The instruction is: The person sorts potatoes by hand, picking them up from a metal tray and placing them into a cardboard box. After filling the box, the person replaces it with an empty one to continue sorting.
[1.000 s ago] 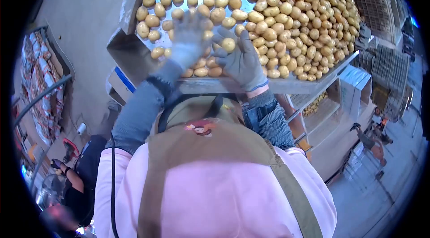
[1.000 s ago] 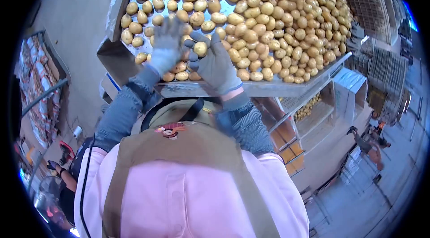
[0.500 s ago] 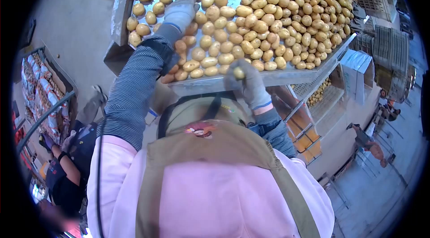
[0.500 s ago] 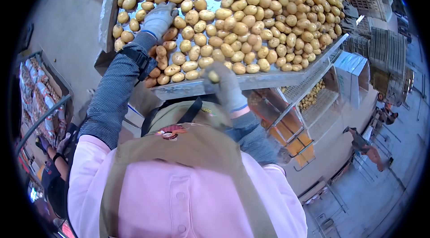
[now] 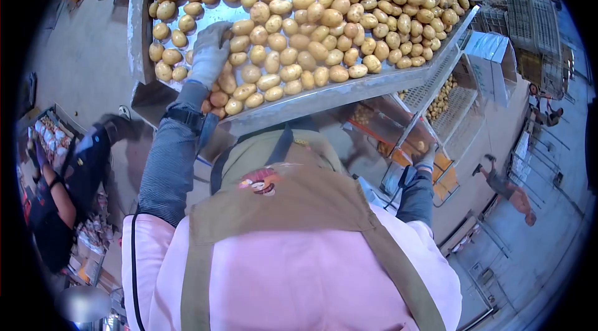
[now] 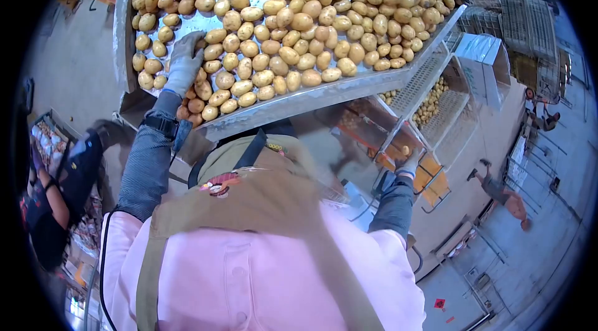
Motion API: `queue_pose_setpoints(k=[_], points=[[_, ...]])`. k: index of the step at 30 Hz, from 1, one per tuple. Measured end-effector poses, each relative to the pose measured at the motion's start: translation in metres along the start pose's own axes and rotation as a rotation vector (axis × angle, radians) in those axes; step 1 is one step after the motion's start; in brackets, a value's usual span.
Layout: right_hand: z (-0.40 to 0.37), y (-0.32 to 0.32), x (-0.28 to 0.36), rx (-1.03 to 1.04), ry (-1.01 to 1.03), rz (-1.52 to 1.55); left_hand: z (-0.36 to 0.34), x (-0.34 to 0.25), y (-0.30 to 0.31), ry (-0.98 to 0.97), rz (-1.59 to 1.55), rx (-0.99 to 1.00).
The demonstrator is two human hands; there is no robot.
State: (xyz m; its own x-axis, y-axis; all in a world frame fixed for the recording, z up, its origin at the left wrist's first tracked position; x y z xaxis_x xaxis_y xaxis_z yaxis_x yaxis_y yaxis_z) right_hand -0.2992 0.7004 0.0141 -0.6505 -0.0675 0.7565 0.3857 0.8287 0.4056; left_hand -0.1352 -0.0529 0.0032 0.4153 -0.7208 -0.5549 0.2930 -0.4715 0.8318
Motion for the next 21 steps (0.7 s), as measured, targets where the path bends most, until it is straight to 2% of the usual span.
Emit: queue_pose_setpoints(k=[2,4,5,6,7,8,9,10,11,12,13,14,15,16,17,18,19,20,21], points=[[0.011,-0.022,0.014,0.045,0.316,-0.391,0.005,-0.001,0.005,0.038,-0.069,0.017],[-0.025,-0.108,0.035,0.164,0.719,-0.644,0.008,0.007,0.004,0.109,-0.195,0.028],[-0.078,-0.165,0.047,0.176,0.905,-0.597,0.006,0.009,0.008,0.151,-0.276,0.0],[-0.18,-0.225,0.08,0.305,1.011,-0.641,0.002,0.003,0.019,0.206,-0.366,-0.064],[-0.218,-0.27,0.087,0.315,1.253,-0.753,-0.007,-0.007,0.03,0.263,-0.457,-0.127],[-0.256,-0.308,0.1,0.455,1.442,-0.837,-0.013,-0.011,0.037,0.318,-0.55,-0.193],[-0.274,-0.343,0.098,0.569,1.44,-0.803,-0.02,-0.001,0.034,0.212,-0.449,-0.267],[-0.275,-0.388,0.082,0.518,1.421,-0.853,-0.029,-0.002,0.03,0.182,-0.338,-0.282],[-0.293,-0.413,0.074,0.244,1.561,-1.025,-0.044,-0.007,0.028,0.155,-0.227,-0.289],[-0.299,-0.438,0.073,0.325,1.611,-0.917,-0.056,-0.01,0.023,0.127,-0.116,-0.297],[-0.31,-0.468,0.075,0.478,1.625,-0.935,-0.065,-0.005,0.011,0.068,0.013,-0.228],[-0.344,-0.474,0.082,0.313,1.816,-0.902,-0.068,-0.008,0.008,0.039,0.022,-0.234],[-0.35,-0.493,0.079,0.478,1.773,-0.684,-0.072,-0.015,0.004,0.01,0.028,-0.232],[-0.357,-0.514,0.076,0.745,1.742,-0.696,-0.075,-0.022,0.001,-0.022,0.032,-0.229],[-0.374,-0.521,0.057,0.966,1.681,-0.9,-0.074,-0.029,0.004,0.004,0.002,-0.242],[-0.422,-0.483,0.072,0.812,1.96,-0.778,-0.073,-0.027,0.004,0.056,-0.091,-0.242],[-0.43,-0.477,0.054,1.134,1.874,-0.754,-0.073,-0.024,0.005,0.109,-0.186,-0.238],[-0.431,-0.45,0.033,1.157,1.833,-0.293,-0.075,-0.023,0.005,0.165,-0.281,-0.231],[-0.415,-0.429,0.032,1.068,1.699,-0.576,-0.077,-0.03,0.015,0.163,-0.447,-0.249]])
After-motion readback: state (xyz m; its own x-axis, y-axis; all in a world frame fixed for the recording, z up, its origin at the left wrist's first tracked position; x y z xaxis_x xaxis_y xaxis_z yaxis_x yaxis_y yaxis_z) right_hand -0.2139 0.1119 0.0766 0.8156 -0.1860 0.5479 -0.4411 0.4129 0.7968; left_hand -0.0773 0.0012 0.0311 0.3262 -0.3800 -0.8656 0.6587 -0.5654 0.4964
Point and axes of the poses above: each hand's wrist, its own z-axis towards the middle knuckle, its own y-axis out of the back of the hand, x = y × z, the point moved 4 cm from there along z, towards the middle knuckle, and after that the axes turned 2 degrees about -z, right-handed, at the moved point
